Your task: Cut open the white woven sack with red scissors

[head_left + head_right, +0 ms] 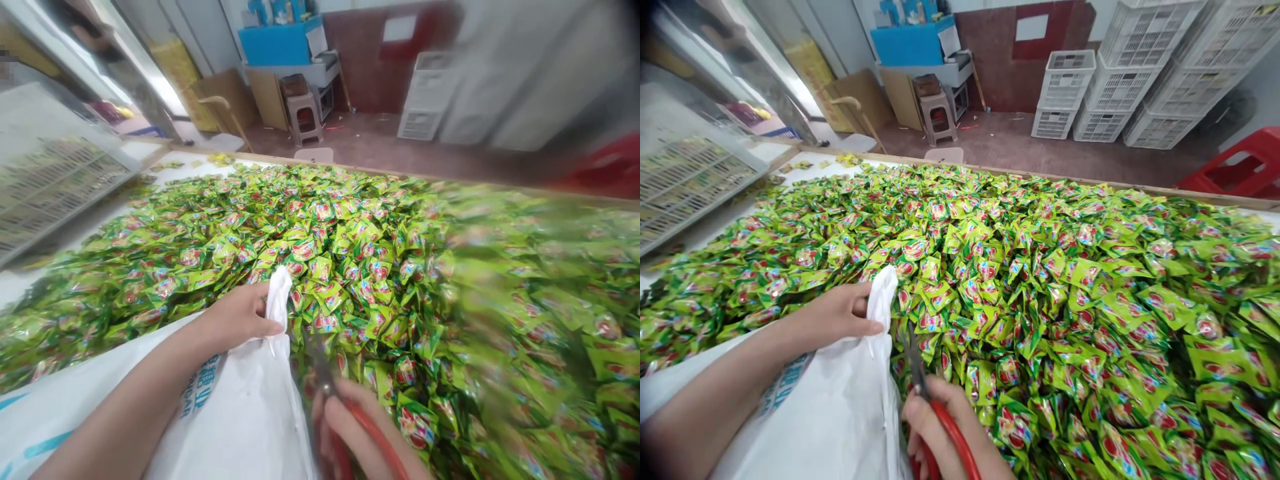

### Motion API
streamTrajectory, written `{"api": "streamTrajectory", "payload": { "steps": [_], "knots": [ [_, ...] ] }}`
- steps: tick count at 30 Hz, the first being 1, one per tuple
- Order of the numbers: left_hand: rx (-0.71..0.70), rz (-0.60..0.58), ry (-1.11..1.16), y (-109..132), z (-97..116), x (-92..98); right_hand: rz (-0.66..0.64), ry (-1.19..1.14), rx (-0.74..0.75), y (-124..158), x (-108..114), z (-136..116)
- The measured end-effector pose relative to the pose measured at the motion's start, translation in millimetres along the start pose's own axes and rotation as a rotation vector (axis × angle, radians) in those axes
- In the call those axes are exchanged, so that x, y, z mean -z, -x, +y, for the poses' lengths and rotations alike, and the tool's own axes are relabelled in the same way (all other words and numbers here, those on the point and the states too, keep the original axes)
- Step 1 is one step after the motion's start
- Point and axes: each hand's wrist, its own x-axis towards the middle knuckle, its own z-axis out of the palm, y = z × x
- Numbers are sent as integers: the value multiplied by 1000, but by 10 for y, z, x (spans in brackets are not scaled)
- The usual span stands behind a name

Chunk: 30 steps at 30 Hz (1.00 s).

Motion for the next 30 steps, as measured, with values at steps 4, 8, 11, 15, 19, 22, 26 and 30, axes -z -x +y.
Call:
{"api": "streamTrajectory", "payload": {
  "steps": [4, 8, 11, 15, 19, 22, 26, 30],
  "knots": [
    [-7, 239, 53, -39, 65, -6, -195, 92, -145, -42, 19, -202],
    [-31, 347, -3, -73, 57, 18, -300, 122, -207, -165, 18, -353],
    [-31, 374, -95, -112, 2, 32, -246, 129, -195, -199, -66, -368],
    [11, 395, -248, -168, -48, 47, 17, 209, -66, -244, -264, -335],
    [20, 429, -389, -199, -79, 62, 43, 288, 32, -374, -337, -323],
    [-6, 409, -382, -197, -83, 65, -24, 252, -62, -456, -304, -255],
    [-31, 339, -159, -182, -38, 39, -21, 128, -92, -330, -226, -60],
    [-52, 336, -210, -155, 13, -18, 74, 97, -61, 35, -50, 65]
  ]
}}
